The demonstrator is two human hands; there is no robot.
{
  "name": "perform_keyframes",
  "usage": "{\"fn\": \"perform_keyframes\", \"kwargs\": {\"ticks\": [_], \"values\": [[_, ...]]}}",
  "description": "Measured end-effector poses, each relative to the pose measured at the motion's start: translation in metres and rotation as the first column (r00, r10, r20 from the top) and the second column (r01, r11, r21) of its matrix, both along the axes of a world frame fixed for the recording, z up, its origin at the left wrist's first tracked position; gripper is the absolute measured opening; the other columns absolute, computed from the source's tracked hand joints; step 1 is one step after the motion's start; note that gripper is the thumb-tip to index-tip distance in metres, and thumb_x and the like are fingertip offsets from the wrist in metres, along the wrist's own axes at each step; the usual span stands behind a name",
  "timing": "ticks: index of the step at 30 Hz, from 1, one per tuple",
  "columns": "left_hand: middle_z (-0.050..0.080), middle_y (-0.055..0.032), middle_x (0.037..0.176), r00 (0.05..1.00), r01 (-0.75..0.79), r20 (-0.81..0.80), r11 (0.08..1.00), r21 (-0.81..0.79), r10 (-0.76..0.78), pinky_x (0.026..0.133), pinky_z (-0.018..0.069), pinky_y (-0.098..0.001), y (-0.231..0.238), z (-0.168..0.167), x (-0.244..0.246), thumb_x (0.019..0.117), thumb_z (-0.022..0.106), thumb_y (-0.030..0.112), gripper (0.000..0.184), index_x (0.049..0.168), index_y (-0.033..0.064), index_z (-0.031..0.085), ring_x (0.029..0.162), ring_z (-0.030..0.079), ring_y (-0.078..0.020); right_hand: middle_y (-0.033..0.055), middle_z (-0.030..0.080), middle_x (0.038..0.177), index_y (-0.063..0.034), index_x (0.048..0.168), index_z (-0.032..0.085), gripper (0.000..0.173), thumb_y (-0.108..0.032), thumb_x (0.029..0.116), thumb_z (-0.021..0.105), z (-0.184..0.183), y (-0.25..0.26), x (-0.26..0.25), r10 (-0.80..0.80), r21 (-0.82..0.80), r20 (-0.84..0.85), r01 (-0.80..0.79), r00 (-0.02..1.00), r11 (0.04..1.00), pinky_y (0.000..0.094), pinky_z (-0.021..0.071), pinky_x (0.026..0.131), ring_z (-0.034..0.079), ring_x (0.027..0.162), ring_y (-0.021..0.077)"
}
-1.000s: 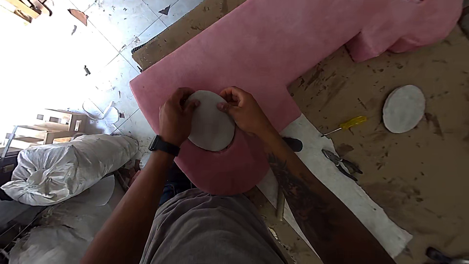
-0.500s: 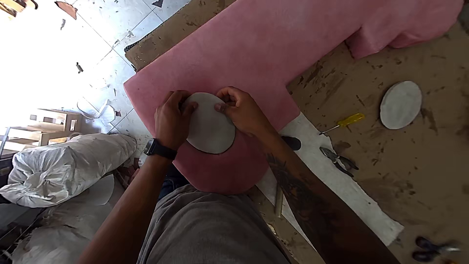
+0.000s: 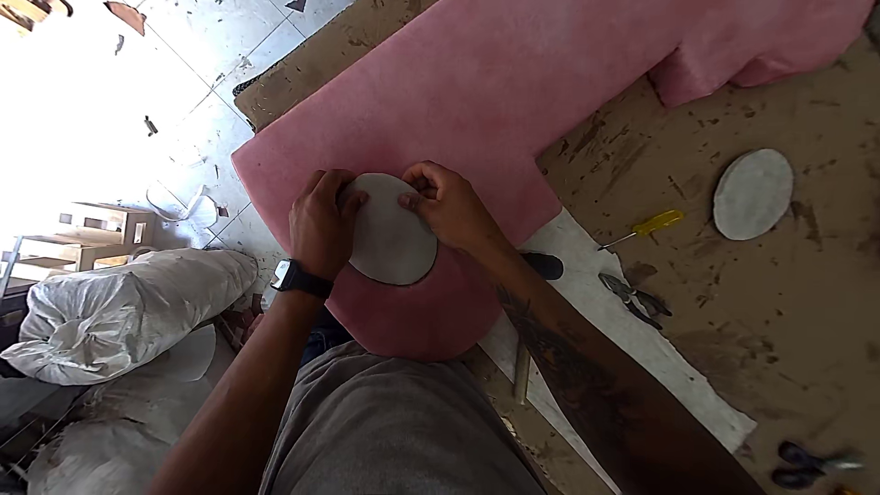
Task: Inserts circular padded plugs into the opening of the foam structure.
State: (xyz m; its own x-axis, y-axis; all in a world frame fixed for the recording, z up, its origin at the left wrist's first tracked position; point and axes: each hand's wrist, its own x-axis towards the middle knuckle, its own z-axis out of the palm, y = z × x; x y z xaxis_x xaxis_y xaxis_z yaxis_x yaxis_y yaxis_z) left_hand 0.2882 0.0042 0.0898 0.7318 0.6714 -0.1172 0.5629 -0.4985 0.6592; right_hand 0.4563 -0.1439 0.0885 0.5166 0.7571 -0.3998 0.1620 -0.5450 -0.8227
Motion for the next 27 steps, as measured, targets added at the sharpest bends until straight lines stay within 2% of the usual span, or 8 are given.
{"fn": "perform_keyframes", "kwargs": {"ticks": [11,14,16,17,18,21,24,27], "values": [[0.067,0.0004,0.109,1.000,0.009,-0.004,1.000,0.010,-0.009,0.081,0.0598,-0.0411,-0.003,-0.002,-0.003,0.0980,0.069,0.036,0.027,0.119,0.0199,0.070,0.091,0.068,-0.0137,0.0006,0.070,0.102,-0.0146,0.118,0.064,0.024,-0.024,0.0974,0.072,0.002,-0.001,-0.005,0.011,-0.018,0.069,-0.010,0.998,1.000,0.0317,0.0627,0.076,0.070,0.085,0.0106],[0.067,-0.0006,0.110,1.000,0.018,0.013,0.999,0.030,-0.018,0.082,0.0595,-0.0406,-0.003,-0.003,-0.003,0.0985,0.069,0.036,0.028,0.120,0.0188,0.069,0.093,0.067,-0.0145,0.0020,0.066,0.107,-0.0136,0.118,0.065,0.026,-0.026,0.0961,0.074,0.007,-0.001,-0.015,0.050,-0.044,0.281,-0.039,0.958,0.998,0.0335,0.0612,0.082,0.067,0.092,0.0126],[0.067,-0.0014,0.110,0.999,0.029,0.024,0.997,0.072,-0.031,0.087,0.0580,-0.0399,-0.002,-0.007,-0.003,0.0984,0.069,0.036,0.029,0.121,0.0179,0.070,0.098,0.067,-0.0161,0.0018,0.064,0.119,-0.0172,0.122,0.068,0.034,-0.033,0.0925,0.077,0.014,-0.001,-0.021,0.144,-0.143,0.491,-0.084,0.859,0.986,0.0419,0.0543,0.088,0.061,0.107,0.0196],[0.068,-0.0015,0.111,0.999,0.037,0.031,0.994,0.104,-0.040,0.091,0.0551,-0.0394,-0.001,-0.011,-0.003,0.0985,0.068,0.036,0.029,0.121,0.0178,0.071,0.103,0.064,-0.0177,0.0022,0.061,0.125,-0.0203,0.124,0.069,0.040,-0.037,0.0894,0.079,0.015,-0.002,-0.023,0.180,-0.186,0.557,-0.089,0.811,0.978,0.0482,0.0481,0.089,0.056,0.114,0.0249],[0.068,-0.0018,0.111,0.998,0.045,0.043,0.990,0.136,-0.051,0.095,0.0510,-0.0398,-0.001,-0.015,-0.004,0.0986,0.068,0.036,0.029,0.120,0.0177,0.071,0.107,0.061,-0.0201,0.0031,0.057,0.125,-0.0228,0.126,0.069,0.044,-0.039,0.0869,0.081,0.014,-0.004,-0.024,0.190,-0.202,0.584,-0.086,0.789,0.976,0.0505,0.0454,0.089,0.053,0.115,0.0274],[0.066,-0.0026,0.118,0.996,0.064,0.044,0.973,0.223,-0.076,0.099,0.0466,-0.0441,-0.007,-0.026,-0.007,0.1014,0.062,0.039,0.031,0.125,0.0199,0.070,0.115,0.057,-0.0245,0.0062,0.057,0.120,-0.0200,0.137,0.065,0.054,-0.033,0.0871,0.082,0.004,-0.015,-0.032,0.152,-0.154,0.577,-0.076,0.802,0.985,0.0415,0.0540,0.089,0.057,0.109,0.0250],[0.062,-0.0055,0.125,0.997,0.052,0.035,0.959,0.278,-0.064,0.096,0.0455,-0.0473,-0.015,-0.034,-0.010,0.1042,0.057,0.041,0.035,0.131,0.0215,0.067,0.118,0.054,-0.0272,0.0064,0.057,0.118,-0.0175,0.142,0.062,0.057,-0.029,0.0889,0.081,-0.002,-0.023,-0.037,0.119,-0.124,0.552,-0.060,0.825,0.990,0.0378,0.0540,0.090,0.057,0.108,0.0234],[0.055,-0.0091,0.131,0.999,0.030,0.020,0.958,0.284,-0.037,0.096,0.0440,-0.0489,-0.017,-0.036,-0.010,0.1036,0.057,0.042,0.036,0.133,0.0249,0.067,0.117,0.053,-0.0279,0.0060,0.059,0.119,-0.0171,0.142,0.061,0.058,-0.029,0.0889,0.081,-0.004,-0.026,-0.039,0.111,-0.131,0.542,-0.047,0.833,0.990,0.0379,0.0539,0.092,0.058,0.110,0.0234]]}}
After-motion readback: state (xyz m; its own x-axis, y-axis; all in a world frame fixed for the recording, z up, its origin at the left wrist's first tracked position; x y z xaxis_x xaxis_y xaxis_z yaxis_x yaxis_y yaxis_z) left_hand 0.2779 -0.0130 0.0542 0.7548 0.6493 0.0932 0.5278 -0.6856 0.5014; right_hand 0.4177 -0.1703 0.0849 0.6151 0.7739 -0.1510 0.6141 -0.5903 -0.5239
